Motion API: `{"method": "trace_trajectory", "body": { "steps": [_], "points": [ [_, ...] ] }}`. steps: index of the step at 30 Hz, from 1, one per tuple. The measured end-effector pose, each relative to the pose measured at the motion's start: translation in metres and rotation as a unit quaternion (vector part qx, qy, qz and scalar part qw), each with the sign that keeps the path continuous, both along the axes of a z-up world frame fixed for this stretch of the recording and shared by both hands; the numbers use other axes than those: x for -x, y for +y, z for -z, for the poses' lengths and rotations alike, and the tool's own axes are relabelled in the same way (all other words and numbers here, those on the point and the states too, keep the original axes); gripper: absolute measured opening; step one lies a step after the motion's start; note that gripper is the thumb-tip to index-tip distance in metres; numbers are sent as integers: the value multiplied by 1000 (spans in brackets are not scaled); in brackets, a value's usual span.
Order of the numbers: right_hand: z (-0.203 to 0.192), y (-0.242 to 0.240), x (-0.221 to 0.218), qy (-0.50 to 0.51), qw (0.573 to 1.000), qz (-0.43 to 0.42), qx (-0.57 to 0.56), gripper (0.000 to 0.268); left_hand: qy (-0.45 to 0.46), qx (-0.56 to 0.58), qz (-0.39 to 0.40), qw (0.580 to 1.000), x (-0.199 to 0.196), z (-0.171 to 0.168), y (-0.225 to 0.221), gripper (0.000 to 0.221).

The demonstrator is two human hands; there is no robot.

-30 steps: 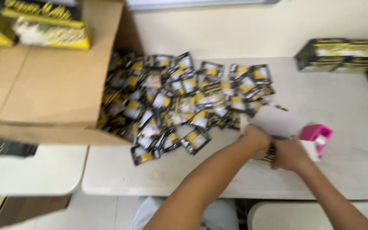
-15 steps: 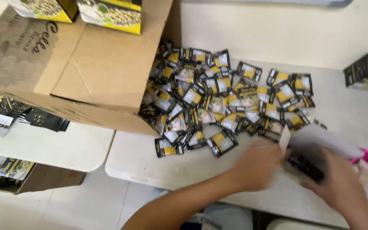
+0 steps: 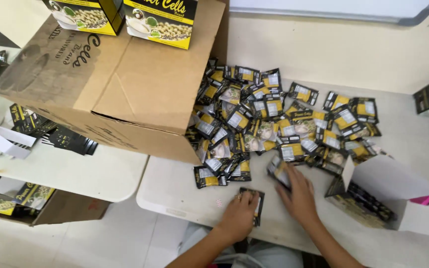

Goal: Packing small food packets into small boxes and sealing them with tape.

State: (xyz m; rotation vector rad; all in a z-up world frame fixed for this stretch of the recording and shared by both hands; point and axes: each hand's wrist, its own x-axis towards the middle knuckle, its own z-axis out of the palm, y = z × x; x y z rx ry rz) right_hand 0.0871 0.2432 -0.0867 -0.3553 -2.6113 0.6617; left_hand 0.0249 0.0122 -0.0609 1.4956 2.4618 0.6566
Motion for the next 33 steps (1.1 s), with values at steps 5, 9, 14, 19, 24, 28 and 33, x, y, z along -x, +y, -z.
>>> {"method": "trace_trajectory", "body": {
  "steps": [5, 9, 14, 19, 24, 28, 33],
  "points": [
    [-21, -34, -91, -72, 996, -41, 39, 84, -6, -50, -32, 998, 6, 6, -5, 63],
    [-16, -46, -121, -155, 983, -53, 87, 83, -45, -65, -34, 996, 13, -2, -2, 55],
    [-48, -37, -102, -138, 959, -75, 234, 44, -100, -54, -69, 991, 14, -34, -3, 46],
    [-60, -24, -38, -243, 847, -72, 467, 51, -80, -230, -108, 964, -1, -35, -10, 46],
    [-32, 7, 16, -99, 989, -57, 89, 64, 58, -72, 69, 993, 2, 7, -5, 48],
    [-28, 22, 45, -19, 999, 2, 41, 62, 64, -94, 30, 993, -9, 10, 2, 53],
    [-1, -8, 11, -119, 992, 35, 8, 65, 36, -57, 21, 998, -4, 10, 10, 57]
  ]
}}
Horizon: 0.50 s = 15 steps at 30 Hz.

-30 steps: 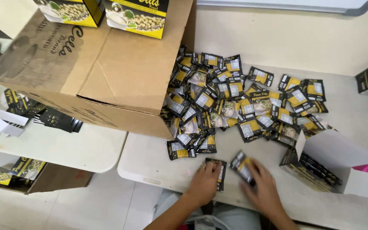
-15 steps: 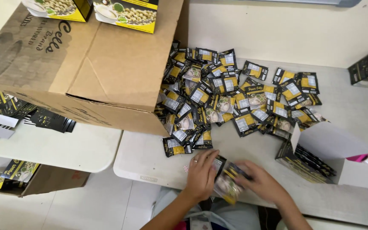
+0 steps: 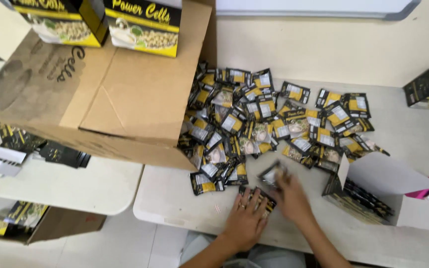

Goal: Packing small food packets into small boxes and sealing them with tape.

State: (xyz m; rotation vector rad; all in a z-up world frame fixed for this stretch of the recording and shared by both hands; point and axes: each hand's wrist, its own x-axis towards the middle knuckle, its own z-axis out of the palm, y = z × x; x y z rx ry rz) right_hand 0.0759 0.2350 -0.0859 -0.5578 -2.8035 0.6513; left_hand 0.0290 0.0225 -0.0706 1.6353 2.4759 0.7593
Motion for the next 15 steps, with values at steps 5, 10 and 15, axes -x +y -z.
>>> {"method": "trace_trajectory", "body": {
  "steps": [5, 10, 15],
  "points": [
    [-38, 10, 45, 56, 988, 76, 123, 38, 5, -17, -9, 1000, -5, -14, 24, 61],
    [-76, 31, 117, 336, 938, -88, -17, 56, -13, -50, -81, 995, -1, -18, 68, 67],
    [-51, 45, 113, 191, 980, 6, 56, 31, 24, -4, -37, 999, -7, 4, 104, 33]
  ]
}}
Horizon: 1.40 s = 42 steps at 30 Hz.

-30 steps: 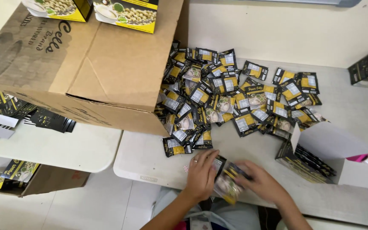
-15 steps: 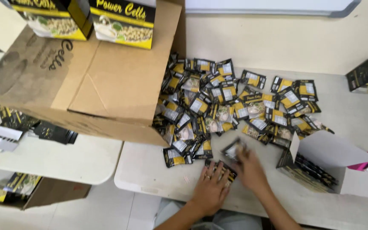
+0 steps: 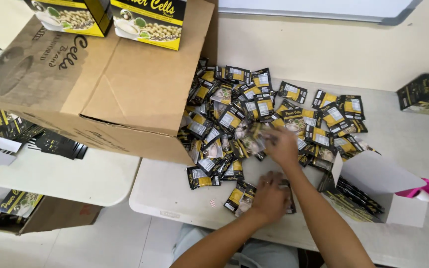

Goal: Packing small food packets into small boxes and sealing them with tape.

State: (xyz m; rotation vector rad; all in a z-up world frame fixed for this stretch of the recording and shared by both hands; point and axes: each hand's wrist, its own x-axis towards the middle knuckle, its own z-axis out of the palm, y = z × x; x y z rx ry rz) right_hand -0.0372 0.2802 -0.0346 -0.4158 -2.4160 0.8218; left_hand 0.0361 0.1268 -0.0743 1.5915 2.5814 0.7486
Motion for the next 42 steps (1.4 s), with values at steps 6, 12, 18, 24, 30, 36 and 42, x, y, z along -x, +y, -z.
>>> {"method": "trace_trajectory", "body": {
  "steps": [6, 12, 18, 24, 30, 36, 42],
  "points": [
    [25, -1, -88, 243, 886, 126, 375, 16, -107, -72, -2, 992, -11, -6, 5, 56],
    [-19, -85, -180, 323, 662, 191, 649, 22, -288, -270, -48, 918, 13, 7, 2, 33],
    [-2, -114, -205, 257, 802, 175, 510, 42, -274, -213, -78, 934, 53, -35, -104, 31],
    [90, -178, -175, -52, 984, -69, -157, 109, -7, -44, 3, 999, 44, -13, -127, 38],
    [79, -135, -176, 19, 953, 52, 298, 59, -87, 76, 44, 992, 62, -43, -125, 62],
    [36, -108, -147, -201, 978, -10, 59, 123, -102, 268, 82, 954, 84, -56, -98, 94],
    [15, -113, -141, -269, 955, -32, 120, 85, -62, 250, 83, 963, 74, -56, -105, 85]
  ]
}}
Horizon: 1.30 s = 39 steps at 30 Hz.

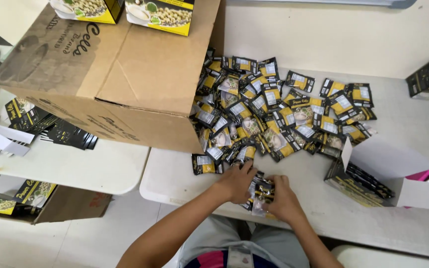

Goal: Packing small food packets into small boxes and sealing them with tape.

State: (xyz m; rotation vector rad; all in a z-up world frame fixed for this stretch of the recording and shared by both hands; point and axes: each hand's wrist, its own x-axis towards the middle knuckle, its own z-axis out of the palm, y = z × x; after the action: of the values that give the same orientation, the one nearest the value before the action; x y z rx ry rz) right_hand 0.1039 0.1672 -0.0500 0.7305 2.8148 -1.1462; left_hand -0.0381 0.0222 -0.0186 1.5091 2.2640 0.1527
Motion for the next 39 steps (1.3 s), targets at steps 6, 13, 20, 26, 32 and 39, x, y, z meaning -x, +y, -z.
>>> {"method": "trace_trajectory", "body": {
  "steps": [6, 13, 20, 26, 32, 39],
  "points": [
    [-33, -6, -6, 82, 995, 58, 27, 77, -132, -213, -46, 967, 9, 26, -7, 89],
    [-36, 7, -20, 158, 985, -44, 59, 67, -130, -187, -48, 972, 2, 6, 6, 71],
    [-43, 15, -40, 253, 967, 7, -17, 44, -179, -161, -54, 969, -12, 2, 22, 55],
    [-79, 84, -103, 296, 945, 133, -30, 35, -204, -225, 71, 950, -68, -61, 114, 38],
    [-82, 162, -133, 366, 878, 269, -150, 33, -126, -249, 201, 939, -94, -51, 281, 36],
    [-103, 207, -125, -12, 948, 209, -239, 26, 78, -120, 186, 972, -98, -40, 296, 22]
  ]
}}
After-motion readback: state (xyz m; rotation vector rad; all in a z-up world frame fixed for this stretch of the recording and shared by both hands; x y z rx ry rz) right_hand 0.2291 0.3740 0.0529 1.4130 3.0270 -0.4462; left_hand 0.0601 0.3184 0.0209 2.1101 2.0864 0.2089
